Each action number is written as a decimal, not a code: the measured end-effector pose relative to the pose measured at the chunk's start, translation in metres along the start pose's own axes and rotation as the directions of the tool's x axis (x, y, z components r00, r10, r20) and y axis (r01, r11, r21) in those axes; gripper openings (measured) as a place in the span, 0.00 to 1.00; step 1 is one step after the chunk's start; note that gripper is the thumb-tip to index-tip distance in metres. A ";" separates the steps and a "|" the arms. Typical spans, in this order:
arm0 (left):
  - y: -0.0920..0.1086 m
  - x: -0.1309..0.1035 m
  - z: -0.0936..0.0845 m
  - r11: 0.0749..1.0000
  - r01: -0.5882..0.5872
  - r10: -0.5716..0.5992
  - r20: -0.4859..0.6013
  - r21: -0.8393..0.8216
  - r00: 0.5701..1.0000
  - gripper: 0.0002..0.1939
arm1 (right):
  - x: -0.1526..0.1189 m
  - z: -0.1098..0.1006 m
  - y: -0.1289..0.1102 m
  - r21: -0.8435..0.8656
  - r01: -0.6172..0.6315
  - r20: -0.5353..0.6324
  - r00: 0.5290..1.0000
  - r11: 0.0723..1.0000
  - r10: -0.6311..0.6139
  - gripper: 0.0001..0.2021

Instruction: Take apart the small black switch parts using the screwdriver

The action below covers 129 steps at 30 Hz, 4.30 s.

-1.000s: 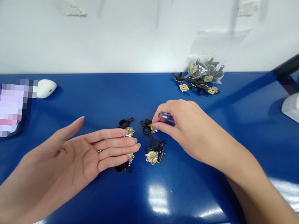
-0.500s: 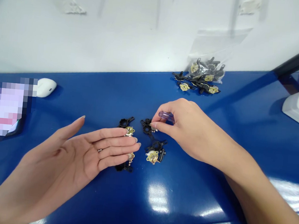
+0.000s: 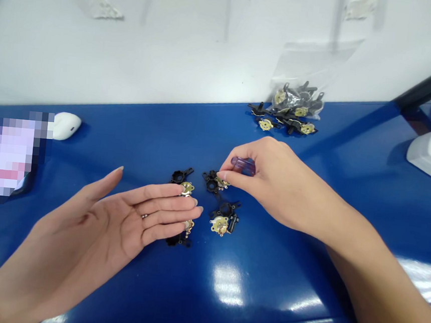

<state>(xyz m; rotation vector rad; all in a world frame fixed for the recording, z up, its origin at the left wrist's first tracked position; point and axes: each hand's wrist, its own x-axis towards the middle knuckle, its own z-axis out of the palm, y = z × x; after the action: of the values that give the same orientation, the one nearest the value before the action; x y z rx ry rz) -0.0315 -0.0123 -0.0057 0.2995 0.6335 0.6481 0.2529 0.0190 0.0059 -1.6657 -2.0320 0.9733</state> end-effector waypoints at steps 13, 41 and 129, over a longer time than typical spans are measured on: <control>0.000 -0.002 0.000 1.000 -0.013 0.013 -0.007 0.012 1.000 0.36 | -0.003 -0.001 -0.001 -0.060 0.004 0.012 1.000 0.998 -0.003 0.20; 0.001 -0.002 0.001 1.000 -0.020 0.020 -0.018 -0.007 1.000 0.35 | 0.000 -0.001 0.006 -0.047 0.016 0.088 0.996 0.999 -0.012 0.21; -0.005 -0.006 0.001 0.999 -0.027 0.029 0.139 -0.017 0.990 0.41 | -0.005 -0.003 0.011 -0.055 0.118 -0.013 0.993 0.992 -0.118 0.12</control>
<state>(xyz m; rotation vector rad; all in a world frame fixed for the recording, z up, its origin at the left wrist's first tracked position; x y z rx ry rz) -0.0320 -0.0200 -0.0050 0.3372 0.4917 0.6526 0.2641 0.0160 0.0014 -1.5547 -2.1371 0.8688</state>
